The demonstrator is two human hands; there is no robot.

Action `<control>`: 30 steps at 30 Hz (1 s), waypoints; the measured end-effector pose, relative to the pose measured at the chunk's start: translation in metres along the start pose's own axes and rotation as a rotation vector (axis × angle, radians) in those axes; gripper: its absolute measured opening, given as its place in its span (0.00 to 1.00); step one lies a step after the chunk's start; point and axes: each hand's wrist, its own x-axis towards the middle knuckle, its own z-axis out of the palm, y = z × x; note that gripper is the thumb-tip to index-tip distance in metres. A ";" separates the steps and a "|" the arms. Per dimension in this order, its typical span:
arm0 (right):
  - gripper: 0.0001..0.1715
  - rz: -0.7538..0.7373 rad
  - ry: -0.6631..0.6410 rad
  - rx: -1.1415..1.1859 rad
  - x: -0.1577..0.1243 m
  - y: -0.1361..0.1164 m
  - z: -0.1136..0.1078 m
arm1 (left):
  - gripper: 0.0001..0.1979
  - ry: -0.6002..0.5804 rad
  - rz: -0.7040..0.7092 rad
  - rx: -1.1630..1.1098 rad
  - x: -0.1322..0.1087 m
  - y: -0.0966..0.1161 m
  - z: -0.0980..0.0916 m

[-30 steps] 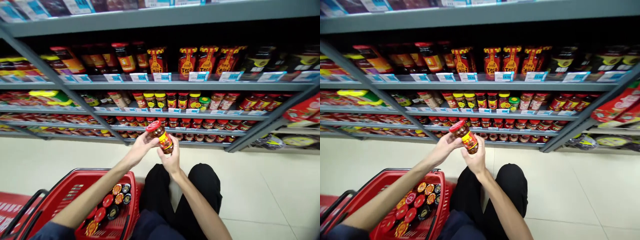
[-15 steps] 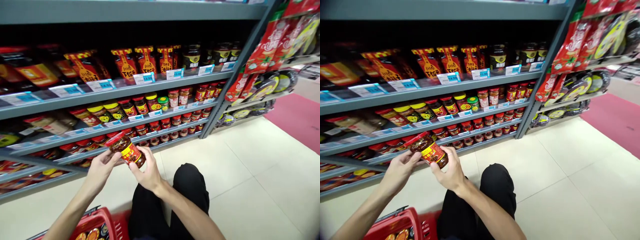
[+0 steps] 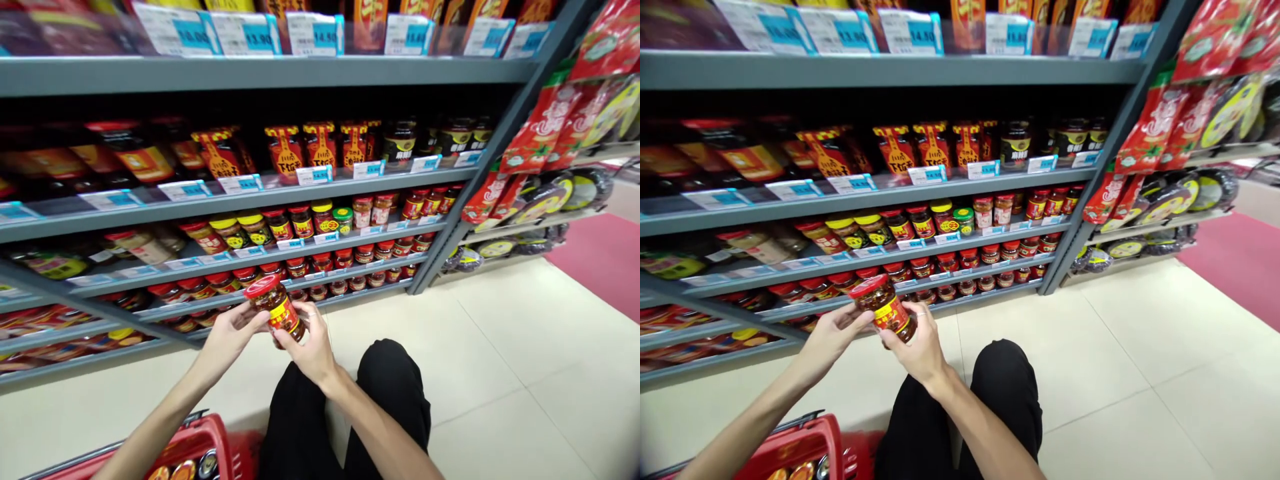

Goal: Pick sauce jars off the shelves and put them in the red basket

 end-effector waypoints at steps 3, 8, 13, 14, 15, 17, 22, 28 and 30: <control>0.33 -0.005 -0.086 0.008 -0.001 0.006 0.005 | 0.36 -0.002 -0.007 -0.002 -0.006 -0.005 -0.008; 0.39 0.033 -0.195 -0.012 -0.009 0.013 0.018 | 0.38 0.037 -0.016 0.064 -0.020 -0.024 -0.025; 0.40 0.042 -0.286 -0.048 -0.018 0.020 0.026 | 0.36 0.060 -0.055 0.054 -0.030 -0.044 -0.037; 0.40 0.045 -0.302 -0.044 -0.020 0.021 0.026 | 0.35 0.063 -0.050 0.051 -0.032 -0.048 -0.038; 0.39 0.054 -0.315 -0.036 -0.022 0.022 0.027 | 0.34 0.066 -0.039 0.045 -0.034 -0.052 -0.038; 0.38 0.086 -0.322 -0.009 -0.027 0.024 0.029 | 0.32 0.048 -0.015 0.021 -0.039 -0.058 -0.037; 0.34 0.194 -0.326 0.092 -0.033 0.026 0.043 | 0.29 0.016 0.054 0.013 -0.047 -0.067 -0.047; 0.33 0.216 -0.420 0.102 -0.042 0.026 0.054 | 0.26 0.037 0.077 -0.012 -0.069 -0.073 -0.058; 0.33 0.196 -0.460 0.100 -0.043 0.027 0.055 | 0.26 0.031 0.093 -0.043 -0.076 -0.075 -0.061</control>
